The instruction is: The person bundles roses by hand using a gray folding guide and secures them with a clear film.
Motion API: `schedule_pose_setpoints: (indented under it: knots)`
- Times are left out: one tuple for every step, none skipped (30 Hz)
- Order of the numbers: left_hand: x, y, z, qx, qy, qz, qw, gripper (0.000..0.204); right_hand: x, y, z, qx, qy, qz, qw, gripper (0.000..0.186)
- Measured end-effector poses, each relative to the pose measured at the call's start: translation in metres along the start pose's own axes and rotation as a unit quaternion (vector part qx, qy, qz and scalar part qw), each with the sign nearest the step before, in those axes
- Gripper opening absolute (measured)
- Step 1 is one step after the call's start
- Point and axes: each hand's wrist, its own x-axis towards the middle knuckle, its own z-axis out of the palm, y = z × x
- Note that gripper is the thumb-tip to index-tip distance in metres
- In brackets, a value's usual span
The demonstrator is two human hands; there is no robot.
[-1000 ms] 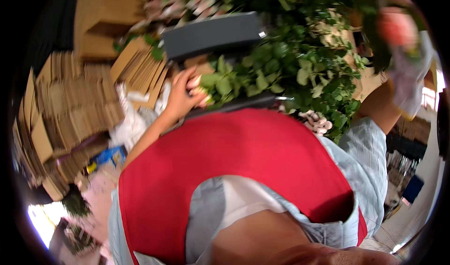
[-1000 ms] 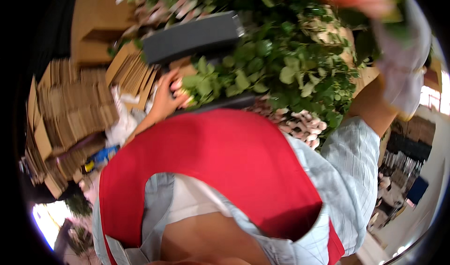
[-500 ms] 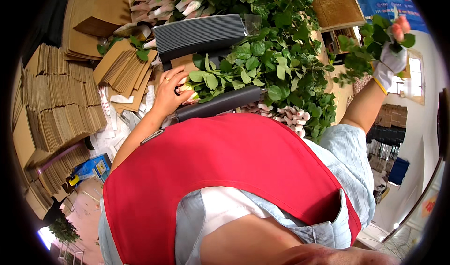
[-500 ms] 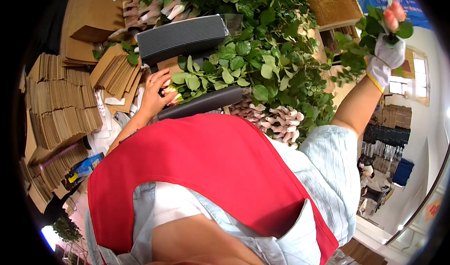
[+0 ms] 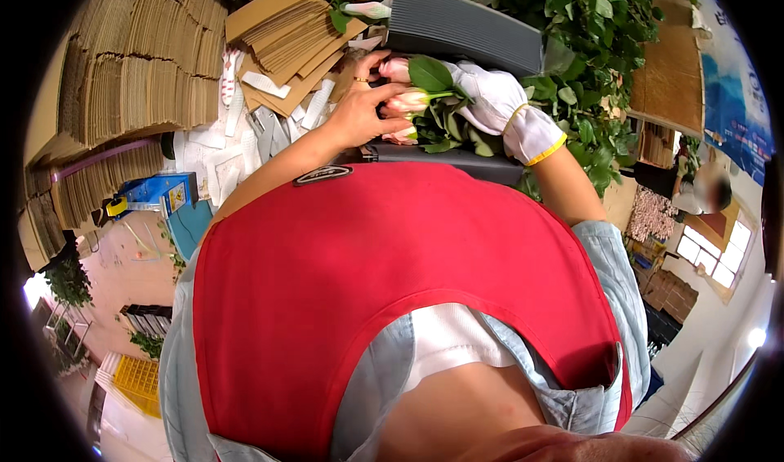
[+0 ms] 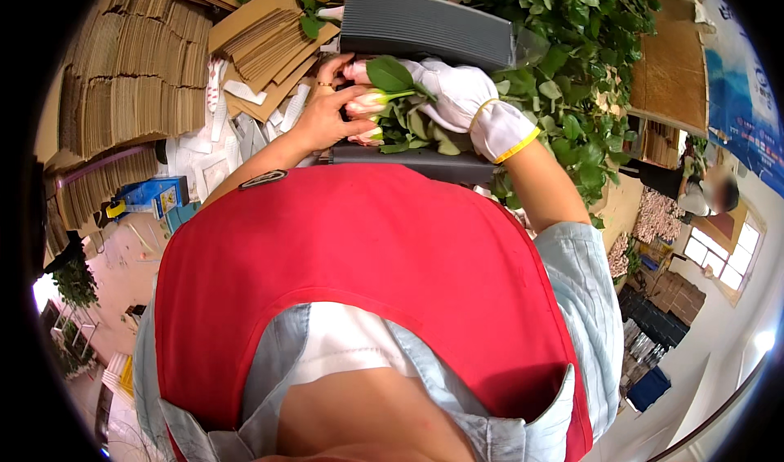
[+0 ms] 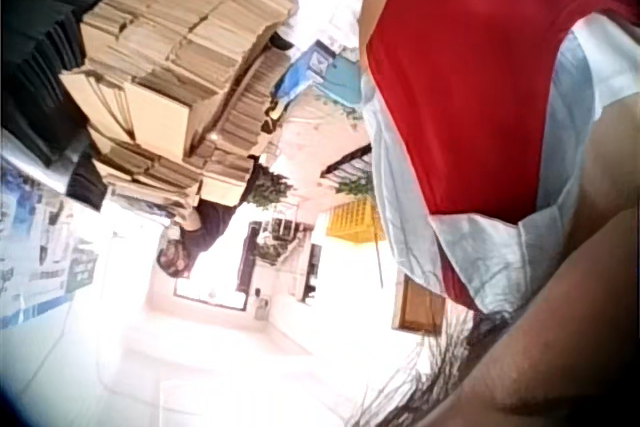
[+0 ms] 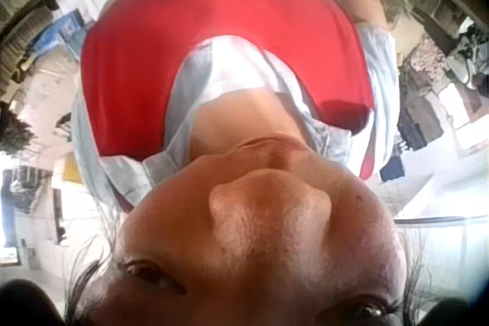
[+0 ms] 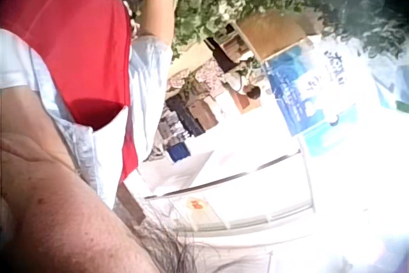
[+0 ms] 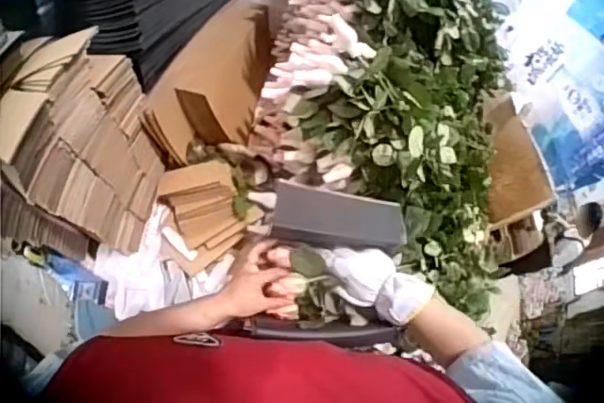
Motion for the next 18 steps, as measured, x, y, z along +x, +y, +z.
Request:
schedule_pose_setpoints:
  knots:
    - [-0.002, -0.001, 0.000, 0.001, 0.002, -0.007, 1.000, 0.050, 0.002, 0.004, 0.003, -0.008, -0.011, -0.004, 1.000, 0.047]
    - [0.000, 0.002, -0.002, 0.031, -0.022, -0.008, 0.999, 0.049, 0.000, 0.009, 0.005, 0.001, -0.001, -0.025, 1.000, 0.048]
    - [0.003, 0.004, -0.005, 0.059, -0.048, -0.009, 0.997, 0.047, 0.000, 0.013, 0.007, 0.004, -0.003, -0.024, 1.000, 0.048]
    - [0.009, 0.003, -0.012, 0.089, -0.052, 0.032, 0.994, 0.045, 0.000, 0.018, 0.010, 0.012, -0.003, -0.030, 0.999, 0.051]
    - [0.013, 0.002, -0.015, 0.086, -0.056, 0.032, 0.994, 0.045, 0.001, 0.017, 0.010, 0.018, -0.004, -0.035, 0.999, 0.054]
    - [0.015, 0.000, -0.017, 0.028, -0.094, -0.002, 0.995, 0.044, 0.001, 0.015, 0.007, 0.066, 0.002, -0.044, 0.997, 0.057]
    - [0.016, -0.001, -0.018, -0.031, -0.133, -0.036, 0.990, 0.043, -0.005, 0.011, -0.002, 0.069, 0.003, -0.036, 0.997, 0.057]
    - [0.019, 0.000, -0.019, -0.032, -0.121, -0.027, 0.992, 0.039, -0.011, 0.005, -0.020, 0.138, -0.032, -0.013, 0.990, 0.060]
    - [0.021, -0.001, -0.020, -0.036, -0.128, -0.023, 0.991, 0.039, -0.017, 0.003, -0.040, 0.204, -0.066, 0.014, 0.977, 0.062]
    - [0.022, -0.001, -0.021, -0.031, -0.126, -0.031, 0.991, 0.036, -0.038, 0.020, -0.063, 0.330, -0.062, 0.012, 0.942, 0.061]
    - [0.023, -0.002, -0.020, -0.025, -0.129, -0.039, 0.991, 0.032, -0.050, 0.021, -0.085, 0.408, 0.001, 0.001, 0.913, 0.056]
    - [0.022, -0.003, -0.021, -0.013, -0.119, -0.036, 0.992, 0.028, -0.058, 0.021, -0.109, 0.476, 0.056, -0.024, 0.877, 0.051]
    - [0.021, -0.004, -0.020, -0.016, -0.125, -0.032, 0.992, 0.028, -0.066, -0.004, -0.135, 0.557, 0.137, 0.013, 0.819, 0.047]
    - [0.019, -0.008, -0.018, -0.046, -0.109, -0.052, 0.992, 0.026, -0.074, -0.033, -0.162, 0.620, 0.224, 0.037, 0.751, 0.044]
    - [0.017, -0.009, -0.015, -0.071, -0.095, -0.076, 0.990, 0.024, -0.067, -0.048, -0.161, 0.503, 0.248, 0.063, 0.826, 0.039]
    - [0.018, -0.009, -0.011, -0.077, -0.093, -0.063, 0.991, 0.026, -0.067, -0.065, -0.159, 0.372, 0.277, 0.103, 0.880, 0.033]
    - [0.021, -0.004, -0.014, -0.060, -0.084, -0.068, 0.992, 0.026, -0.042, -0.064, -0.140, 0.131, 0.174, 0.139, 0.966, 0.027]
    - [0.028, 0.004, -0.017, -0.058, -0.088, -0.111, 0.988, 0.030, -0.020, -0.073, -0.124, -0.138, 0.072, 0.151, 0.976, 0.021]
